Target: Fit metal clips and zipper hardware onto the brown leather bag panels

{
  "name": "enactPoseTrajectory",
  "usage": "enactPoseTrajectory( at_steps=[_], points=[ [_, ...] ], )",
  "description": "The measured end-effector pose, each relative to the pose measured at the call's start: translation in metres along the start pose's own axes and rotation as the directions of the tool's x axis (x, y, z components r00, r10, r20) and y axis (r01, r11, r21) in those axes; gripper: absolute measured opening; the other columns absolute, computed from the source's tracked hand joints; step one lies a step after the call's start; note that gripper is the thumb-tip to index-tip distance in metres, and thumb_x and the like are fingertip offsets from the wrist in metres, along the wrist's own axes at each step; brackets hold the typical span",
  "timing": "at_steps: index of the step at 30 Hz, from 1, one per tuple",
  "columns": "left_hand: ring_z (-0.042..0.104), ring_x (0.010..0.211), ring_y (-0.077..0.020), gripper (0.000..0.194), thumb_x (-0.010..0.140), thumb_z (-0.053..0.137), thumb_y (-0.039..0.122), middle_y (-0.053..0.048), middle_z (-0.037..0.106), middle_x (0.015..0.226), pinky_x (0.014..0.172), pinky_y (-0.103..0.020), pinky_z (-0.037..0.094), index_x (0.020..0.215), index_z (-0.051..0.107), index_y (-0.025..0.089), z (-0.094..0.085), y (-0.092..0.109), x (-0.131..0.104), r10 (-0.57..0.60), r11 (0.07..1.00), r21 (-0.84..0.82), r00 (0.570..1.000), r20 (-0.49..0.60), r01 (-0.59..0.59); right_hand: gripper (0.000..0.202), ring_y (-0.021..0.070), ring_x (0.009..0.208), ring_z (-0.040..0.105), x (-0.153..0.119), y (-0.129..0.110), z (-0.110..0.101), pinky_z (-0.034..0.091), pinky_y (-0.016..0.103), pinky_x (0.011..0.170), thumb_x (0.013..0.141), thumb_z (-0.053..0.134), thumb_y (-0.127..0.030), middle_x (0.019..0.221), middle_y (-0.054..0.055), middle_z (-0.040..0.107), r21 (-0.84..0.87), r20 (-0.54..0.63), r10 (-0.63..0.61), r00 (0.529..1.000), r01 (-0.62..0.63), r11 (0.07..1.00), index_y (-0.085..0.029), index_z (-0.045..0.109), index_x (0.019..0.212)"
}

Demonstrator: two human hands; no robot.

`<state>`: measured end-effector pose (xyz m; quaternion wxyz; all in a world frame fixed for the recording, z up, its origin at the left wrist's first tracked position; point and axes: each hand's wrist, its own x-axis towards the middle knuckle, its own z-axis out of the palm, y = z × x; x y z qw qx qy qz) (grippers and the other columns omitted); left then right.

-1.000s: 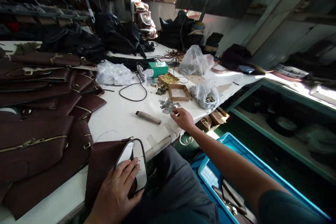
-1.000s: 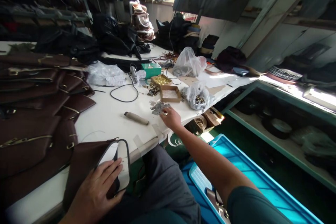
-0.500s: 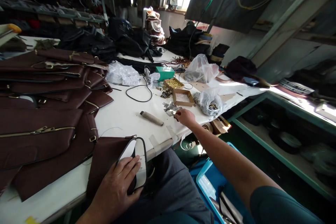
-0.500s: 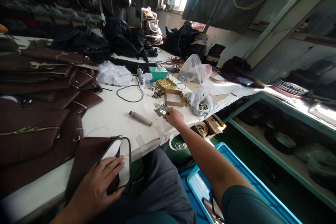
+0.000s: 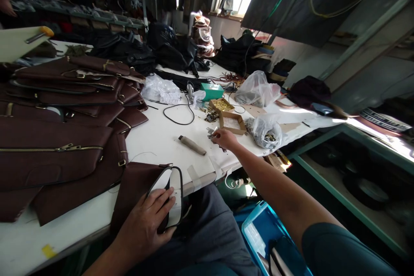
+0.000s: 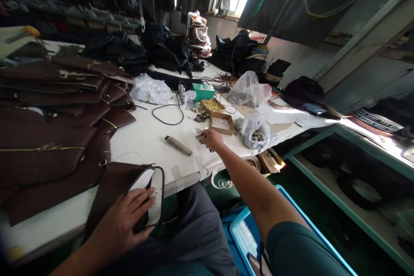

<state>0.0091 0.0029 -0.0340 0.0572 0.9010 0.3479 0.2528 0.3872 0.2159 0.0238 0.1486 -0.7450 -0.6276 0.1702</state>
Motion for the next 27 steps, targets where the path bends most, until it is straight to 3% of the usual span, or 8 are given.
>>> enactPoseTrajectory(
  at_steps=[3,6,9,11,13,17,23,27],
  points=[
    [0.056,0.134,-0.0364,0.054,0.087,0.076,0.028,-0.012,0.064,0.154,0.108,-0.054,0.052,0.139,0.067,0.018,-0.003,0.001,0.0,-0.007,1.0,0.0,1.0,0.015,0.007,0.014,0.0189,0.075,0.071,-0.016,-0.008,-0.007,0.052,0.026,0.066,0.088,0.077,-0.03,0.085,0.007,0.079,0.134,-0.02,0.004,1.0,-0.002,0.991,-0.017,0.08,0.093],
    [0.056,0.134,-0.0372,0.053,0.088,0.077,0.031,-0.015,0.066,0.149,0.109,-0.055,0.053,0.138,0.069,0.017,-0.006,0.001,0.001,-0.02,1.0,-0.002,1.0,0.024,0.02,0.024,0.0165,0.073,0.071,-0.061,-0.029,0.002,0.052,0.024,0.064,0.095,0.069,-0.039,0.087,0.007,0.08,0.312,0.033,-0.043,0.999,0.03,0.95,-0.016,0.077,0.1],
    [0.056,0.135,-0.0373,0.054,0.087,0.078,0.031,-0.016,0.067,0.147,0.111,-0.056,0.053,0.138,0.068,0.014,-0.007,0.001,0.002,-0.018,1.0,-0.018,0.999,0.026,0.019,0.028,0.0151,0.069,0.069,-0.126,-0.057,0.028,0.051,0.024,0.061,0.088,0.076,-0.044,0.083,0.005,0.078,0.648,0.248,-0.191,0.95,-0.016,0.761,-0.017,0.076,0.092],
    [0.056,0.135,-0.0373,0.057,0.086,0.079,0.031,-0.017,0.068,0.145,0.112,-0.056,0.053,0.139,0.066,0.012,-0.008,0.0,0.002,-0.019,0.999,-0.028,1.0,0.024,0.02,0.027,0.0137,0.063,0.065,-0.164,-0.074,0.05,0.049,0.024,0.059,0.082,0.082,-0.044,0.074,0.002,0.074,0.725,0.368,-0.226,0.902,-0.126,0.677,-0.018,0.076,0.087],
    [0.056,0.136,-0.0376,0.059,0.085,0.08,0.032,-0.017,0.07,0.143,0.114,-0.055,0.052,0.139,0.065,0.012,-0.008,0.0,0.003,-0.027,0.999,-0.033,0.999,0.028,0.028,0.025,0.0131,0.059,0.063,-0.188,-0.085,0.07,0.047,0.024,0.057,0.081,0.083,-0.042,0.068,-0.001,0.07,0.725,0.413,-0.195,0.89,-0.192,0.661,-0.018,0.076,0.086],
    [0.057,0.136,-0.0372,0.058,0.084,0.081,0.033,-0.017,0.069,0.144,0.116,-0.055,0.052,0.137,0.065,0.013,-0.009,0.0,0.002,-0.039,0.998,-0.05,0.998,0.039,0.041,0.017,0.0138,0.059,0.063,-0.2,-0.091,0.09,0.047,0.025,0.057,0.081,0.079,-0.035,0.069,-0.002,0.071,0.661,0.38,-0.144,0.914,-0.16,0.733,-0.019,0.077,0.086],
    [0.057,0.136,-0.0374,0.064,0.083,0.083,0.032,-0.018,0.068,0.144,0.112,-0.056,0.055,0.142,0.063,0.015,-0.01,-0.002,0.001,-0.029,0.998,-0.061,0.998,0.051,0.032,0.012,0.0153,0.066,0.065,-0.197,-0.095,0.09,0.046,0.025,0.061,0.084,0.077,-0.032,0.074,0.0,0.075,0.525,0.304,-0.158,0.939,-0.027,0.85,-0.02,0.078,0.083],
    [0.057,0.135,-0.0388,0.055,0.086,0.081,0.035,-0.018,0.068,0.145,0.111,-0.058,0.055,0.137,0.07,0.017,-0.009,-0.004,0.001,-0.013,0.999,-0.039,0.998,0.069,0.016,0.008,0.0156,0.068,0.065,-0.196,-0.098,0.092,0.044,0.024,0.061,0.085,0.076,-0.029,0.076,0.001,0.076,0.427,0.294,-0.177,0.939,0.037,0.904,-0.021,0.076,0.083]
  ],
)
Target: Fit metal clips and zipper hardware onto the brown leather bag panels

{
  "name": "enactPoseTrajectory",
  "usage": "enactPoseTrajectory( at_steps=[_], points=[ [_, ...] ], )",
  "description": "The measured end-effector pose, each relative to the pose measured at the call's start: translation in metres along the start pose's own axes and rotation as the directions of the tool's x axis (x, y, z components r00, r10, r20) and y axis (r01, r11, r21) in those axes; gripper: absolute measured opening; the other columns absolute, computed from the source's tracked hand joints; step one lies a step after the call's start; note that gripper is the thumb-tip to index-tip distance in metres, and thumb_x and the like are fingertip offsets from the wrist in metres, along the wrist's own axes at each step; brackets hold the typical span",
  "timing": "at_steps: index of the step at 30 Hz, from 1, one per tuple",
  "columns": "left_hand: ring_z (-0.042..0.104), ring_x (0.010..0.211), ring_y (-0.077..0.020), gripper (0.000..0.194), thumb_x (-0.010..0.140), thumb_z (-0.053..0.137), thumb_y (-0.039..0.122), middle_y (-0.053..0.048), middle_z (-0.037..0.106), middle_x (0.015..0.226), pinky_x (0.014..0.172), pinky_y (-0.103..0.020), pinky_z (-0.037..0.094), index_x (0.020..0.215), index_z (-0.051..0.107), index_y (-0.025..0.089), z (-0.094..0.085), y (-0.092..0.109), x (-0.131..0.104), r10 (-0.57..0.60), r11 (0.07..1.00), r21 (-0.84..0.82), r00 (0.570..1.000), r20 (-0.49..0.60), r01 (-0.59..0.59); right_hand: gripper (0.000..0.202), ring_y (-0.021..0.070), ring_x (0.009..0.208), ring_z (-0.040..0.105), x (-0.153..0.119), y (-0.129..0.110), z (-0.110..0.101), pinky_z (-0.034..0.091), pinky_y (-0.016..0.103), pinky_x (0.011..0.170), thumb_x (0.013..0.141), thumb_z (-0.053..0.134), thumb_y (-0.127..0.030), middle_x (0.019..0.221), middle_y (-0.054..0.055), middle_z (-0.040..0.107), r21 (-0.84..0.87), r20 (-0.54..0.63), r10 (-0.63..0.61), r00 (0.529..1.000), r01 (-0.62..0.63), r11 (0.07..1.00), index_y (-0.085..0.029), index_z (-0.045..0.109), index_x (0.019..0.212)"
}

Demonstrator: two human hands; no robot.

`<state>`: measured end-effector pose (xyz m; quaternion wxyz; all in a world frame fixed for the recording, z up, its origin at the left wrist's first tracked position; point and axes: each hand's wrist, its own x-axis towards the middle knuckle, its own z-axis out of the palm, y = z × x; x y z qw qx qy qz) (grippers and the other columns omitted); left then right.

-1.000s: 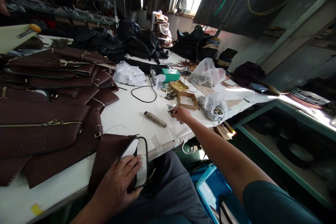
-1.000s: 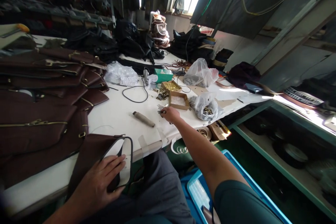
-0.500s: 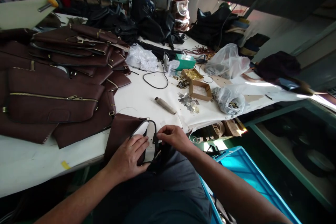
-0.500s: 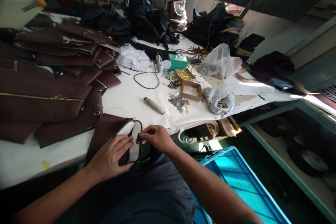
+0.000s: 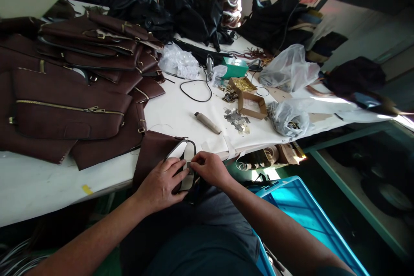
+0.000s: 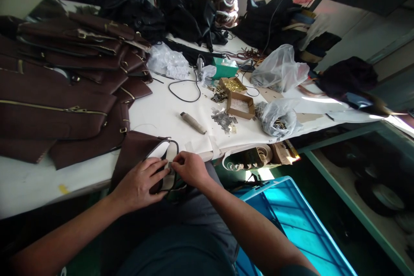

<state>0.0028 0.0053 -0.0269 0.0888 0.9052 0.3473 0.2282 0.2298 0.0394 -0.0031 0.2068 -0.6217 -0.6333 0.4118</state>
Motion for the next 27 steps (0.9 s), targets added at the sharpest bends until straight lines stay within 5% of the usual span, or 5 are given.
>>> enactPoseTrajectory(
  at_steps=[9,14,19,24,27],
  points=[
    [0.056,0.133,-0.0388,0.054,0.086,0.082,0.037,-0.019,0.069,0.143,0.11,-0.058,0.055,0.134,0.073,0.014,-0.005,0.003,0.006,-0.014,1.0,0.0,1.0,0.024,0.014,0.008,0.0164,0.075,0.067,0.015,-0.005,-0.032,0.049,0.028,0.071,0.091,0.072,-0.028,0.087,0.001,0.077,-0.194,-0.007,-0.163,0.987,0.158,0.968,-0.024,0.078,0.095],
    [0.055,0.135,-0.0398,0.067,0.081,0.089,0.048,-0.019,0.067,0.147,0.113,-0.059,0.052,0.136,0.072,0.014,-0.008,0.006,0.006,-0.041,0.998,0.042,0.996,0.082,0.038,0.04,0.0318,0.12,0.066,0.082,-0.004,-0.064,0.051,0.043,0.103,0.093,0.076,-0.041,0.136,0.015,0.071,-0.45,-0.321,-0.358,0.877,0.191,0.872,-0.022,0.074,0.129],
    [0.057,0.133,-0.039,0.072,0.077,0.093,0.048,-0.017,0.066,0.149,0.113,-0.057,0.051,0.137,0.071,0.016,-0.01,0.009,0.007,-0.045,0.996,0.082,0.994,0.096,0.037,0.055,0.036,0.125,0.062,0.142,0.001,-0.069,0.05,0.046,0.103,0.093,0.075,-0.047,0.136,0.015,0.071,-0.545,-0.257,-0.216,0.942,0.044,0.837,-0.022,0.069,0.141],
    [0.057,0.133,-0.038,0.063,0.082,0.088,0.044,-0.016,0.067,0.149,0.113,-0.056,0.051,0.135,0.072,0.016,-0.009,0.008,0.008,-0.062,0.996,0.067,0.993,0.098,0.055,0.041,0.0246,0.097,0.068,0.124,-0.006,-0.066,0.052,0.035,0.089,0.094,0.066,-0.043,0.106,0.006,0.075,-0.043,-0.225,-0.164,0.96,0.159,0.986,-0.023,0.071,0.129],
    [0.057,0.132,-0.0375,0.06,0.083,0.087,0.044,-0.016,0.068,0.147,0.113,-0.055,0.051,0.134,0.073,0.015,-0.008,0.006,0.008,-0.054,0.997,0.052,0.995,0.083,0.05,0.044,0.0224,0.089,0.068,0.084,-0.021,-0.049,0.057,0.035,0.082,0.094,0.054,-0.053,0.097,0.004,0.069,0.548,-0.195,-0.14,0.971,0.227,0.805,-0.023,0.064,0.125]
  ],
)
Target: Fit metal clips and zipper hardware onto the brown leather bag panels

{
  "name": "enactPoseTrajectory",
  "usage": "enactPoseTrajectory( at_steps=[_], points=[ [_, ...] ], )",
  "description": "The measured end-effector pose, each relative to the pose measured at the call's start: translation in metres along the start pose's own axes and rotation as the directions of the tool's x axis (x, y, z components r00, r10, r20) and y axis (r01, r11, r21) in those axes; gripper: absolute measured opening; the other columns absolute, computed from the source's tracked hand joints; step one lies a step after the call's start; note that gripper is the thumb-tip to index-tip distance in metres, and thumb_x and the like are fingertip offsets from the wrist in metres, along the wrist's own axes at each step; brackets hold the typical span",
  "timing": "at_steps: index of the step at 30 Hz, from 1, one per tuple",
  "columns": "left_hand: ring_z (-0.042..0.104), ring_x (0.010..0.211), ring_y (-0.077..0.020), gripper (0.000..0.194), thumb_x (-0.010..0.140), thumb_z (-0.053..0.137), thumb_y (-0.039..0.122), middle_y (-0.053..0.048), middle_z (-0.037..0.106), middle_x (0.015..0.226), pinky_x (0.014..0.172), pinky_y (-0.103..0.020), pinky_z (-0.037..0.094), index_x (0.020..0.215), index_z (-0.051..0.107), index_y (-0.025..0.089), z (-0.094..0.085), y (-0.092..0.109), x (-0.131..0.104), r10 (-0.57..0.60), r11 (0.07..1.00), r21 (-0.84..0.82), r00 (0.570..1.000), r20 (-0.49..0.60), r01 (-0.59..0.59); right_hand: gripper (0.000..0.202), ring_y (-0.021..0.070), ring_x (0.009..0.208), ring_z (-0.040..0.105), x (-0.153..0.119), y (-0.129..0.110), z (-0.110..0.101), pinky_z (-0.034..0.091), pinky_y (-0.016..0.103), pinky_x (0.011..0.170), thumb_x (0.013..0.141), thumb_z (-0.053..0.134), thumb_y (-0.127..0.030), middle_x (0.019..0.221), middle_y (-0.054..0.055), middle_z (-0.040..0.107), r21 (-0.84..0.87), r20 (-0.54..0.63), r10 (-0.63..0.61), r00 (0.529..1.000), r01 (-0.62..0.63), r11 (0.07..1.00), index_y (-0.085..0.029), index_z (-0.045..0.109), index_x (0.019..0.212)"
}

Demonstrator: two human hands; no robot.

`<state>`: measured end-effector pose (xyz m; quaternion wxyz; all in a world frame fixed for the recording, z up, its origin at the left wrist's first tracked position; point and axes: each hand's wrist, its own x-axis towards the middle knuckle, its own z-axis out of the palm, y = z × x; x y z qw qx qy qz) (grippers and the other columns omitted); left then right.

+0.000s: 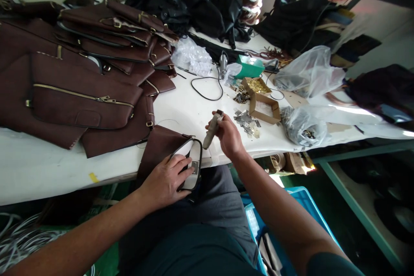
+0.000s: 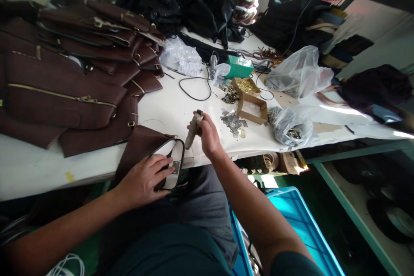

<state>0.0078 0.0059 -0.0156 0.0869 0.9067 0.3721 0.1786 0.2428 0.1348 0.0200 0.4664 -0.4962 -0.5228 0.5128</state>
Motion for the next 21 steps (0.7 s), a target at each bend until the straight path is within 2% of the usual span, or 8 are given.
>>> enactPoseTrajectory(
  at_steps=[2,3,5,8,10,15,21],
  points=[
    [0.057,0.133,-0.0375,0.059,0.083,0.087,0.044,-0.016,0.068,0.147,0.113,-0.055,0.051,0.133,0.073,0.016,0.001,-0.001,0.0,-0.002,1.0,-0.002,1.0,-0.005,0.002,0.044,0.0217,0.082,0.066,-0.025,-0.007,0.02,0.058,0.035,0.074,0.092,0.051,-0.058,0.091,0.003,0.065,0.306,-0.004,0.039,0.999,-0.036,0.951,-0.024,0.061,0.117],
    [0.057,0.133,-0.0377,0.059,0.084,0.087,0.044,-0.016,0.068,0.147,0.113,-0.056,0.051,0.134,0.072,0.016,0.001,-0.001,0.0,-0.003,1.0,0.002,1.0,-0.003,0.003,0.042,0.0206,0.076,0.064,-0.035,-0.01,0.03,0.057,0.035,0.069,0.091,0.052,-0.06,0.087,0.002,0.062,0.389,-0.016,0.057,0.998,-0.046,0.92,-0.024,0.06,0.111],
    [0.057,0.133,-0.0382,0.06,0.084,0.086,0.044,-0.017,0.068,0.147,0.112,-0.056,0.051,0.135,0.072,0.017,0.002,-0.001,0.0,-0.005,1.0,0.012,1.0,0.001,0.005,0.039,0.0171,0.063,0.056,-0.046,-0.015,0.047,0.052,0.031,0.058,0.091,0.057,-0.064,0.076,-0.001,0.054,0.444,-0.067,0.084,0.994,-0.045,0.895,-0.025,0.055,0.093],
    [0.058,0.133,-0.0384,0.059,0.085,0.086,0.043,-0.017,0.067,0.147,0.111,-0.057,0.051,0.136,0.071,0.017,0.002,0.0,0.0,0.001,1.0,0.023,1.0,0.001,-0.001,0.05,0.0127,0.052,0.045,-0.047,-0.016,0.06,0.042,0.027,0.049,0.089,0.068,-0.067,0.064,-0.005,0.043,0.401,-0.145,0.069,0.987,-0.005,0.916,-0.026,0.043,0.077],
    [0.058,0.133,-0.0384,0.059,0.085,0.085,0.043,-0.017,0.067,0.147,0.112,-0.056,0.051,0.136,0.071,0.017,0.002,0.0,0.0,0.005,1.0,0.028,1.0,-0.005,-0.005,0.053,0.0118,0.051,0.045,-0.043,-0.013,0.062,0.04,0.027,0.048,0.089,0.071,-0.067,0.062,-0.006,0.043,0.342,-0.156,0.013,0.988,0.041,0.939,-0.026,0.041,0.074],
    [0.058,0.132,-0.0379,0.058,0.085,0.084,0.045,-0.016,0.069,0.141,0.113,-0.056,0.05,0.134,0.071,0.019,0.004,-0.002,-0.002,0.006,1.0,0.027,1.0,-0.02,-0.005,0.052,0.0122,0.05,0.045,-0.045,0.0,0.065,0.04,0.028,0.049,0.094,0.065,-0.067,0.06,-0.006,0.046,0.189,-0.141,-0.037,0.989,0.064,0.98,-0.026,0.039,0.074],
    [0.06,0.131,-0.0384,0.056,0.085,0.085,0.044,-0.016,0.071,0.136,0.113,-0.056,0.051,0.132,0.072,0.017,0.004,-0.002,-0.002,-0.001,1.0,0.027,1.0,-0.025,0.002,0.048,0.0145,0.053,0.049,-0.066,0.002,0.067,0.045,0.031,0.057,0.096,0.065,-0.062,0.06,-0.004,0.05,0.091,-0.081,-0.115,0.99,0.122,0.988,-0.027,0.043,0.073]
  ],
)
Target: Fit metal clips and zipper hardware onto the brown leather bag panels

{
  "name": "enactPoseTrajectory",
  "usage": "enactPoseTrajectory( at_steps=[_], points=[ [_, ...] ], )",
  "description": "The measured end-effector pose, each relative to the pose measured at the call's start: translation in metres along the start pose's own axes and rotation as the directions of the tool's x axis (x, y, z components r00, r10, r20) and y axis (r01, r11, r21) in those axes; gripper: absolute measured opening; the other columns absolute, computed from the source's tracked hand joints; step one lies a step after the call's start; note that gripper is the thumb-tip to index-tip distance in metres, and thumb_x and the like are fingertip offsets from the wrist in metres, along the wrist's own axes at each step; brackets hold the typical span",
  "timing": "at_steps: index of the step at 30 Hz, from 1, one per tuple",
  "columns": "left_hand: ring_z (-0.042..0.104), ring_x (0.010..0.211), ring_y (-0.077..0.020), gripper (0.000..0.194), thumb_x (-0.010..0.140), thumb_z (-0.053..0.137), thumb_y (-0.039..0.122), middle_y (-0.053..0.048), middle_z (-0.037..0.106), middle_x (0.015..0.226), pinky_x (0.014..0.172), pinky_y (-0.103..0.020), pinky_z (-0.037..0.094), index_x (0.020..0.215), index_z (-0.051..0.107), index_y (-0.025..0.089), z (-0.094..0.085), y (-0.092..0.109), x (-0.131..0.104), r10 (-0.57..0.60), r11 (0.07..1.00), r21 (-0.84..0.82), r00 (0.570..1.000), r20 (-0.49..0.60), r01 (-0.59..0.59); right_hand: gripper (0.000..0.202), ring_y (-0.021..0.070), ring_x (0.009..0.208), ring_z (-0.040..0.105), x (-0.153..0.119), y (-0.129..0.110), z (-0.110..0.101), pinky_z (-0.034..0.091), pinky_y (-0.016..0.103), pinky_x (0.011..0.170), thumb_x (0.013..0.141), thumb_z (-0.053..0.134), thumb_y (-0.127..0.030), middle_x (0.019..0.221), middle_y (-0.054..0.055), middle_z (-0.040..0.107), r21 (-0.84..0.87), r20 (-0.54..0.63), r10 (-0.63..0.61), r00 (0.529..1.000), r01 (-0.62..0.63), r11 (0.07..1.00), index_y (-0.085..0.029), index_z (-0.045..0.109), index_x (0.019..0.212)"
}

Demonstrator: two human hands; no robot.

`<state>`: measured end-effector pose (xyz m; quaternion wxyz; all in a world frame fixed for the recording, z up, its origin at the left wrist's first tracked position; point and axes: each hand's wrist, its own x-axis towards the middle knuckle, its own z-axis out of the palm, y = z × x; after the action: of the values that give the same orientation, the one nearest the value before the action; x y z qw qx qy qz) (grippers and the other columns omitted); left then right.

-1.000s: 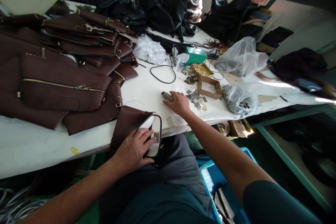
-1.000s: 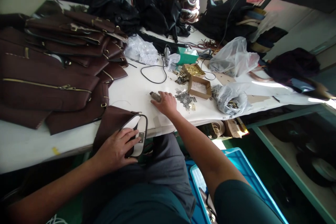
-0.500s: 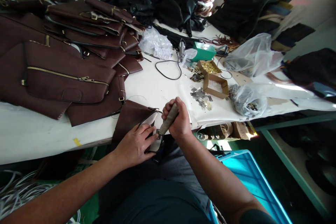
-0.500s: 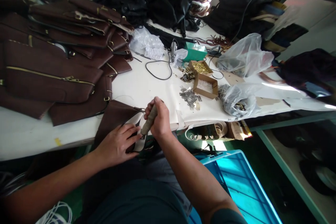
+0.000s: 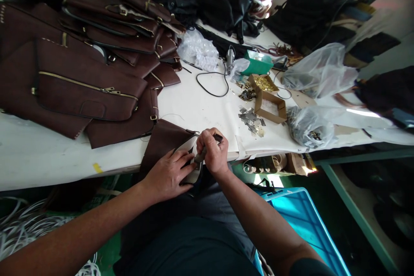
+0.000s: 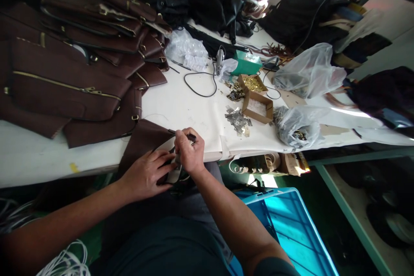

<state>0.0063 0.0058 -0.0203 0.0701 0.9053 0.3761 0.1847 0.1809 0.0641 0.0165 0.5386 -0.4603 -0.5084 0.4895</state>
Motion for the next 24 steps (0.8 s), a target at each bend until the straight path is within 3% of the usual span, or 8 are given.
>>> enactPoseTrajectory(
  at_steps=[3,6,9,13,15,18,21,24],
  points=[
    [0.061,0.131,-0.0374,0.059,0.084,0.085,0.042,-0.015,0.072,0.138,0.113,-0.055,0.05,0.135,0.069,0.016,0.001,0.001,-0.001,-0.018,1.0,-0.025,1.0,-0.014,0.017,0.048,0.0161,0.059,0.053,-0.01,-0.004,-0.004,0.048,0.033,0.063,0.097,0.066,-0.062,0.064,-0.002,0.055,-0.055,0.047,-0.035,0.998,0.037,0.998,-0.026,0.046,0.072],
    [0.06,0.133,-0.0366,0.065,0.084,0.085,0.043,-0.014,0.072,0.139,0.115,-0.054,0.049,0.14,0.065,0.016,0.003,0.001,-0.002,-0.029,0.998,-0.051,0.999,-0.036,0.027,0.047,0.0169,0.062,0.056,-0.013,-0.013,-0.01,0.051,0.033,0.064,0.094,0.067,-0.067,0.071,0.0,0.061,-0.074,0.082,0.026,0.996,-0.02,0.997,-0.026,0.053,0.076],
    [0.059,0.135,-0.0368,0.063,0.084,0.085,0.043,-0.014,0.07,0.143,0.115,-0.055,0.048,0.138,0.066,0.017,0.002,0.001,-0.003,-0.03,0.997,-0.067,0.999,-0.029,0.028,0.047,0.0151,0.055,0.05,-0.011,-0.028,-0.01,0.047,0.03,0.055,0.091,0.071,-0.068,0.065,-0.003,0.052,0.055,0.013,0.049,0.999,-0.049,0.997,-0.027,0.051,0.081],
    [0.059,0.135,-0.0345,0.067,0.085,0.084,0.041,-0.014,0.07,0.141,0.116,-0.052,0.048,0.143,0.061,0.016,0.0,0.001,-0.004,-0.033,0.995,-0.095,0.999,-0.032,0.03,0.052,0.014,0.05,0.041,-0.012,-0.044,-0.005,0.04,0.029,0.047,0.092,0.07,-0.067,0.061,-0.005,0.04,0.206,-0.039,-0.087,0.995,0.093,0.974,-0.028,0.041,0.073],
    [0.059,0.135,-0.0346,0.067,0.086,0.083,0.041,-0.015,0.07,0.14,0.116,-0.053,0.048,0.143,0.06,0.014,0.0,0.001,-0.004,-0.04,0.995,-0.097,0.999,-0.036,0.036,0.053,0.015,0.052,0.043,-0.016,-0.041,-0.002,0.043,0.031,0.051,0.092,0.07,-0.067,0.061,-0.003,0.044,0.153,0.029,-0.122,0.992,0.117,0.981,-0.027,0.043,0.07],
    [0.059,0.136,-0.0364,0.064,0.086,0.081,0.04,-0.015,0.07,0.141,0.116,-0.055,0.048,0.141,0.061,0.014,0.002,0.0,-0.004,-0.048,0.995,-0.088,0.998,-0.026,0.046,0.053,0.0169,0.06,0.048,-0.022,-0.025,-0.004,0.047,0.034,0.059,0.09,0.072,-0.067,0.062,-0.001,0.049,0.004,0.133,-0.034,0.991,0.034,0.999,-0.026,0.047,0.066],
    [0.059,0.136,-0.0373,0.064,0.085,0.083,0.041,-0.015,0.071,0.141,0.117,-0.056,0.047,0.139,0.063,0.014,0.005,0.0,-0.005,-0.045,0.996,-0.078,0.999,-0.023,0.043,0.051,0.0179,0.064,0.05,-0.025,-0.01,-0.008,0.049,0.035,0.063,0.089,0.073,-0.064,0.064,0.0,0.053,-0.036,0.144,0.04,0.989,-0.035,0.999,-0.026,0.049,0.066],
    [0.059,0.136,-0.0371,0.062,0.086,0.082,0.041,-0.015,0.071,0.141,0.116,-0.055,0.047,0.139,0.063,0.014,0.004,0.001,-0.005,-0.055,0.996,-0.073,0.998,-0.021,0.053,0.047,0.0181,0.066,0.05,-0.025,-0.005,-0.008,0.048,0.035,0.065,0.092,0.073,-0.058,0.067,0.001,0.055,-0.005,0.136,-0.014,0.991,0.015,1.0,-0.025,0.051,0.066]
  ],
)
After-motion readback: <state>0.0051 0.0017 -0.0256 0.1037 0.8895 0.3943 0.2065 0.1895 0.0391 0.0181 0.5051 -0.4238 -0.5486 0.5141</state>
